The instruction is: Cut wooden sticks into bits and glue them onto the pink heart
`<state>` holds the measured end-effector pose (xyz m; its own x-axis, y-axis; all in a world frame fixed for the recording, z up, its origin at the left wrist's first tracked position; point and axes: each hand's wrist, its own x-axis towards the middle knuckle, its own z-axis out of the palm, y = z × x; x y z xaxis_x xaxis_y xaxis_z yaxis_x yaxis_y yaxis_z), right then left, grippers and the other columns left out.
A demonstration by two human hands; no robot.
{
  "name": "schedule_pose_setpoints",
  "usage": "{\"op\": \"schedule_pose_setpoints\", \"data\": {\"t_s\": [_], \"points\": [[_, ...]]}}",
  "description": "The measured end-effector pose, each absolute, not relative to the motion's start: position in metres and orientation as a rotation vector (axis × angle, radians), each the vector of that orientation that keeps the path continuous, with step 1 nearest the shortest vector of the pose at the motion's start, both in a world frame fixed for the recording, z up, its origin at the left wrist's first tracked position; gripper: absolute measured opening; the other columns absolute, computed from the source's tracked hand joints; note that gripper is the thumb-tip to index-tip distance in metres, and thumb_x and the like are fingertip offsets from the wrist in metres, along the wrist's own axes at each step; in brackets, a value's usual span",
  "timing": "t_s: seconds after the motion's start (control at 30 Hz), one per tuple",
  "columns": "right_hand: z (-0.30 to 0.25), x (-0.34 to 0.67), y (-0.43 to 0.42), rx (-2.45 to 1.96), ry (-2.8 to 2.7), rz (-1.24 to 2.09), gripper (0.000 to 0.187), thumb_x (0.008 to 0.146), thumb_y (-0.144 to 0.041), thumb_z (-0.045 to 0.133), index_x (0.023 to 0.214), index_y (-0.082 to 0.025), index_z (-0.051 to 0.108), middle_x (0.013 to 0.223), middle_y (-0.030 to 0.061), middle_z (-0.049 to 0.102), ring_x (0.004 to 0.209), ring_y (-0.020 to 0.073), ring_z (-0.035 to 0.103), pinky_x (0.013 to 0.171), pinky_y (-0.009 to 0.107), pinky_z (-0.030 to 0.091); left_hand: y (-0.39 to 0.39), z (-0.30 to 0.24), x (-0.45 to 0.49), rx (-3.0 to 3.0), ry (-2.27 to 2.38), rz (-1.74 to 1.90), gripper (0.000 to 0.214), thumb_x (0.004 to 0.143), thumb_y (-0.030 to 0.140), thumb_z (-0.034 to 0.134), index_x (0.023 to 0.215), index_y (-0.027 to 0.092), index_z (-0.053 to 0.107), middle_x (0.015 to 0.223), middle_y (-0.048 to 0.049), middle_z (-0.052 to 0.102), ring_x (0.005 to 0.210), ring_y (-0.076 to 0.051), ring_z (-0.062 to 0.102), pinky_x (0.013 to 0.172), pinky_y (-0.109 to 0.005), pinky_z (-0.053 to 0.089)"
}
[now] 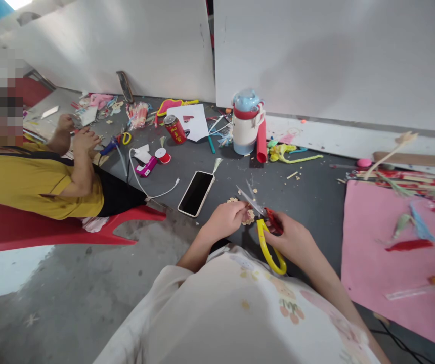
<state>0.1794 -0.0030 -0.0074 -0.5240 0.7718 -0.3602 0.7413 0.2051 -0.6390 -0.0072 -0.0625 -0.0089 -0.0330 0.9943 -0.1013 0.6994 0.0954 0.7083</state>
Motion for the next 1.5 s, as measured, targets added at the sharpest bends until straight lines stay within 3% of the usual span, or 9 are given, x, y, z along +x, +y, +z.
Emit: {"op": "schedule_pose_setpoints", "data": {"t_s": [0.43, 0.8, 1.5], "points": [[-0.004, 0.192, 0.001, -1.502, -2.331, 1.200, 0.033, 0.072, -0.040, 0.060, 0.098, -0.020, 0.062, 0.086, 0.0049, 0.070, 0.074, 0.0201, 0.064, 0.063, 0.028, 0.042, -0.050, -0.008, 0.003, 1.658, 1.711, 0.694, 0.024, 0.093, 0.026, 0.037, 0.083, 0.019, 0.057, 0.076, -0.0020, 0.066, 0.071, -0.013, 0.059, 0.069, -0.023, 0.042], [-0.003, 0.201, 0.003, -1.586, -2.304, 1.197, 0.031, 0.073, -0.042, 0.059, 0.096, -0.021, 0.061, 0.085, 0.0033, 0.069, 0.074, 0.0199, 0.064, 0.063, 0.028, 0.042, -0.039, -0.013, 0.012, 1.684, 1.655, 0.704, 0.027, 0.094, 0.027, 0.037, 0.075, 0.018, 0.054, 0.069, 0.0006, 0.063, 0.063, -0.011, 0.056, 0.065, -0.021, 0.039], [-0.003, 0.212, -0.005, -1.557, -2.204, 1.270, 0.036, 0.071, -0.044, 0.063, 0.099, -0.022, 0.058, 0.089, 0.0022, 0.068, 0.077, 0.0184, 0.063, 0.068, 0.028, 0.043, -0.034, -0.012, 0.019, 1.748, 1.642, 0.646, 0.028, 0.095, 0.026, 0.036, 0.075, 0.018, 0.055, 0.072, -0.0007, 0.064, 0.066, -0.012, 0.056, 0.066, -0.023, 0.039]]}}
